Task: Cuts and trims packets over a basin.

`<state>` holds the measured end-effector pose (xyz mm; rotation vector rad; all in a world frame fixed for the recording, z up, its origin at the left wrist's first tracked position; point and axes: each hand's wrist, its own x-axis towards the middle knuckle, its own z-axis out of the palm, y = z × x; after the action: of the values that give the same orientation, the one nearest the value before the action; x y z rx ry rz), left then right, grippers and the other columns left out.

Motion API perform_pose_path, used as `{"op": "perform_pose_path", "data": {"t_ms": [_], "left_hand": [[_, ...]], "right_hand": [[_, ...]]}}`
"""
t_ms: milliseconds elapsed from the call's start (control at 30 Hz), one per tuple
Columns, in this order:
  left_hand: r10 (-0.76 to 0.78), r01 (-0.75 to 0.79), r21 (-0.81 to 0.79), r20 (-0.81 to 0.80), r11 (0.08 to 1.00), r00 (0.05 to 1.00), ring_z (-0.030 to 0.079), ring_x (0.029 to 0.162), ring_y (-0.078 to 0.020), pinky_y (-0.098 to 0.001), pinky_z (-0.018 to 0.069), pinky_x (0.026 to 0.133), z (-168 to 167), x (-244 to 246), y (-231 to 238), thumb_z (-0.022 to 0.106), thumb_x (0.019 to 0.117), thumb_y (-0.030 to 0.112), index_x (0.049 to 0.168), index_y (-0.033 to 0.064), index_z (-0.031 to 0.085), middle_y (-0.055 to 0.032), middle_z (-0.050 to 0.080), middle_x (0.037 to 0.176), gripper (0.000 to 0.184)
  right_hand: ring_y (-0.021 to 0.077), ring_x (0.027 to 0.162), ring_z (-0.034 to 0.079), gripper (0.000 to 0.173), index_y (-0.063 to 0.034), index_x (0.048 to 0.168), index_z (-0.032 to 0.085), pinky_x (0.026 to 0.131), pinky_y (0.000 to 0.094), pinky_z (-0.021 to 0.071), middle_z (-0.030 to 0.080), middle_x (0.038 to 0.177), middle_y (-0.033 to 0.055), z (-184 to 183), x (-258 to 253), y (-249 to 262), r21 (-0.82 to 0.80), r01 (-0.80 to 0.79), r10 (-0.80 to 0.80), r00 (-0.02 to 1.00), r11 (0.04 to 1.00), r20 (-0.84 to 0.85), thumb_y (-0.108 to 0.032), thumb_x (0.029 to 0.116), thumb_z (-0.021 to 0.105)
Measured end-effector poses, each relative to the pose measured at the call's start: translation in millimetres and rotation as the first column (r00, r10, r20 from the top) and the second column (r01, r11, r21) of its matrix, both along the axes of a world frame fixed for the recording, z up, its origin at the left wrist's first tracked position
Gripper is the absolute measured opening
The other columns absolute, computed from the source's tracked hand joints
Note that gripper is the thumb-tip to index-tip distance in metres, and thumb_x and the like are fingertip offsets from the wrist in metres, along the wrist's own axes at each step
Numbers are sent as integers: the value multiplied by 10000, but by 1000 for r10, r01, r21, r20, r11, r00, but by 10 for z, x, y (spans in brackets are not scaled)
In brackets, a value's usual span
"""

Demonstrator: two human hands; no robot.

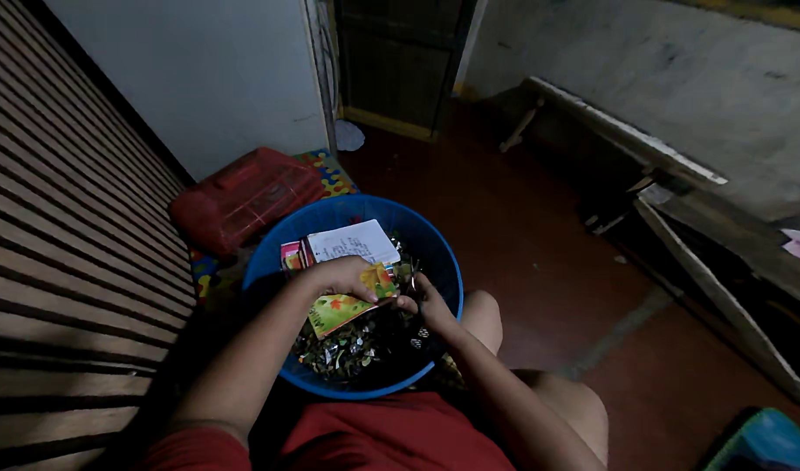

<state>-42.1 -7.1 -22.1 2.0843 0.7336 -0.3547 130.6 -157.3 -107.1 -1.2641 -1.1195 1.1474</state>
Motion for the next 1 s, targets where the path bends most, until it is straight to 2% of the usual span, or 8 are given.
{"op": "perform_pose_path", "data": {"t_ms": [133, 300, 467, 567, 667, 733, 833, 1000], "left_hand": [[-115, 119, 92, -47, 989, 992, 650, 1040, -328, -554, 494, 977, 1, 107, -138, 795, 908, 216, 1220, -69, 632, -232, 666, 1127, 454], [-49, 49, -8, 30, 999, 998, 659, 1021, -230, -452, 533, 958, -33, 176, -158, 798, 901, 188, 1299, -29, 575, -180, 661, 1147, 505], [26, -11, -144, 105, 990, 994, 659, 1052, -194, -406, 544, 962, -109, 75, -77, 790, 885, 96, 1366, 9, 534, -161, 651, 1205, 552], [54, -44, -133, 72, 990, 996, 657, 1016, -172, -388, 539, 950, -107, 21, -49, 777, 908, 139, 1312, -17, 568, -152, 662, 1163, 482], [73, -70, -50, 46, 996, 996, 653, 1060, -213, -427, 518, 988, -79, 17, -24, 757, 935, 179, 1286, -38, 597, -179, 662, 1186, 443], [142, -140, -34, 51, 990, 989, 650, 1049, -229, -437, 515, 980, -1, 7, 2, 753, 942, 187, 1257, -47, 604, -193, 659, 1165, 419], [252, -248, -46, 112, 968, 961, 674, 928, -197, -403, 556, 898, 90, -76, 79, 765, 929, 171, 1196, -40, 629, -161, 688, 1049, 367], [254, -255, -9, 122, 967, 959, 680, 901, -204, -413, 563, 880, 139, -203, 150, 784, 909, 150, 1166, -48, 641, -167, 695, 1012, 354]], "right_hand": [[73, 740, 616, 419, 13, 1171, 545, 675, 256, 546, 635, 917, 34, 53, -55, -18, 82, 51, -50, 998, 995, -23, -94, 840, 779], [98, 654, 624, 363, 3, 1160, 529, 588, 268, 552, 654, 874, 52, 63, -30, -42, 74, 205, -193, 971, 976, -142, -36, 861, 731], [154, 689, 678, 345, 10, 1148, 519, 630, 319, 602, 669, 887, 83, 45, -31, -29, 82, 242, -221, 953, 967, -209, 0, 864, 715], [160, 754, 690, 349, 19, 1162, 519, 700, 340, 623, 660, 926, 82, 30, -37, -23, 91, 233, -211, 957, 968, -198, 12, 871, 711], [172, 798, 704, 413, 40, 1223, 496, 745, 358, 635, 658, 965, 107, 24, -39, -22, 62, 192, -178, 966, 979, -186, -58, 899, 732], [136, 842, 671, 515, 30, 1290, 472, 774, 322, 593, 650, 1003, 94, 8, -21, -25, -5, 120, -120, 988, 993, -98, -212, 912, 726], [102, 913, 645, 649, 14, 1319, 475, 826, 299, 551, 664, 1038, 58, -17, -7, -26, -38, -10, 13, 998, 999, 69, -368, 871, 748], [140, 958, 651, 744, 17, 1317, 510, 863, 347, 555, 668, 1074, 90, -17, -61, -3, -86, -157, 173, 957, 984, 235, -463, 816, 777]]}}
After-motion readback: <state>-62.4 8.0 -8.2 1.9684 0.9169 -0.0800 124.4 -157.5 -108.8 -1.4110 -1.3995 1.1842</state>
